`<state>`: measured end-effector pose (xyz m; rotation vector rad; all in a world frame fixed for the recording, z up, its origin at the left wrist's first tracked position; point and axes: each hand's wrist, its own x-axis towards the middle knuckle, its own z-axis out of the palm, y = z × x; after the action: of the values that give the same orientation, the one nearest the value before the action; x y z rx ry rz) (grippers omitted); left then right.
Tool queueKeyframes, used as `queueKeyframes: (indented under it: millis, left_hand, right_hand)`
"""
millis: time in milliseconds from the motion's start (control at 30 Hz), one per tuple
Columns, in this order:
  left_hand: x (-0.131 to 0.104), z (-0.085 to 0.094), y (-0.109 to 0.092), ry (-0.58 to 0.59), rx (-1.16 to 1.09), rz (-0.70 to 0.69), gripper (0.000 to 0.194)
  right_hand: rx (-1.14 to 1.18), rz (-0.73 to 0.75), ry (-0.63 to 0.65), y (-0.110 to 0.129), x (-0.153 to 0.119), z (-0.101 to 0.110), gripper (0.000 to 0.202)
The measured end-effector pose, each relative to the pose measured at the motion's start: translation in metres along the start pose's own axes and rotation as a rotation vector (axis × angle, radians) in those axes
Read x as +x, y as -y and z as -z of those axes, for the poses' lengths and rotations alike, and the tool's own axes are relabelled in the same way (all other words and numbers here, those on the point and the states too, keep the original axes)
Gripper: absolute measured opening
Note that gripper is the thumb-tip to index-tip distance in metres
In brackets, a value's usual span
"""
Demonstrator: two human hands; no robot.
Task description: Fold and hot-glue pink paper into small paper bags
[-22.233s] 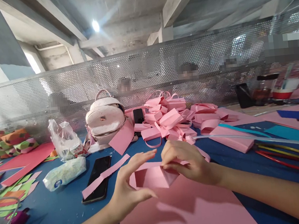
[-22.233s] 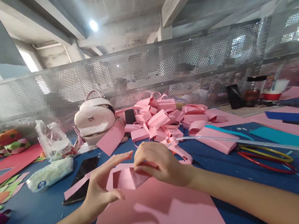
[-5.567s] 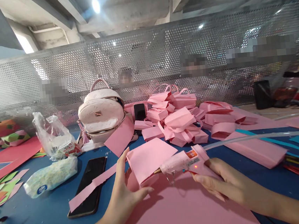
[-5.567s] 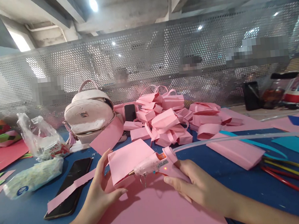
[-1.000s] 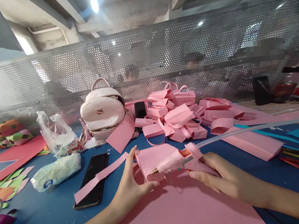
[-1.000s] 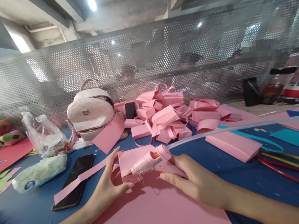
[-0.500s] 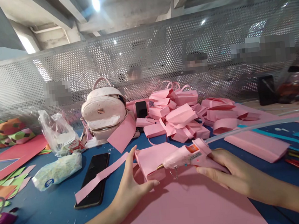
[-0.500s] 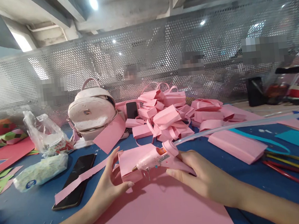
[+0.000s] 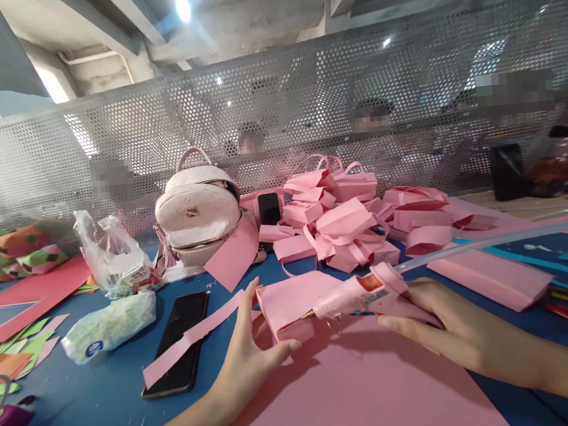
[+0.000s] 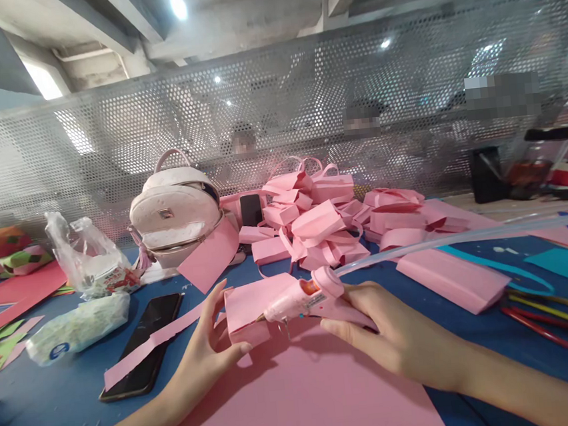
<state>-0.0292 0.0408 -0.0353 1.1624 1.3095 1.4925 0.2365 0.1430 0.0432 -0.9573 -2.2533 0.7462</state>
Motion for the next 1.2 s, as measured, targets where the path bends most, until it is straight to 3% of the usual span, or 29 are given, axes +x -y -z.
queueKeyframes:
  millis: [300, 600, 867, 1067, 1200]
  left_hand:
    - [0.001, 0.002, 0.006, -0.005, -0.026, -0.046, 0.105]
    - [0.002, 0.002, 0.008, -0.052, -0.018, -0.072, 0.101]
    - [0.002, 0.001, 0.006, -0.042, -0.033, -0.072, 0.102]
    - [0.004, 0.004, 0.005, -0.149, 0.049, -0.107, 0.094]
    - [0.003, 0.007, 0.004, -0.182, 0.089, -0.146, 0.091]
  right_hand:
    - [-0.040, 0.010, -0.062, -0.007, 0.000, 0.002, 0.047]
    - [-0.010, -0.010, -0.046, 0.003, 0.004, 0.005, 0.036]
    - [0.058, -0.134, -0.077, 0.010, 0.002, 0.001, 0.044]
    - [0.313, -0.218, 0.100, 0.013, 0.007, -0.001, 0.047]
    - [0.447, -0.183, 0.176, 0.007, 0.016, 0.005, 0.047]
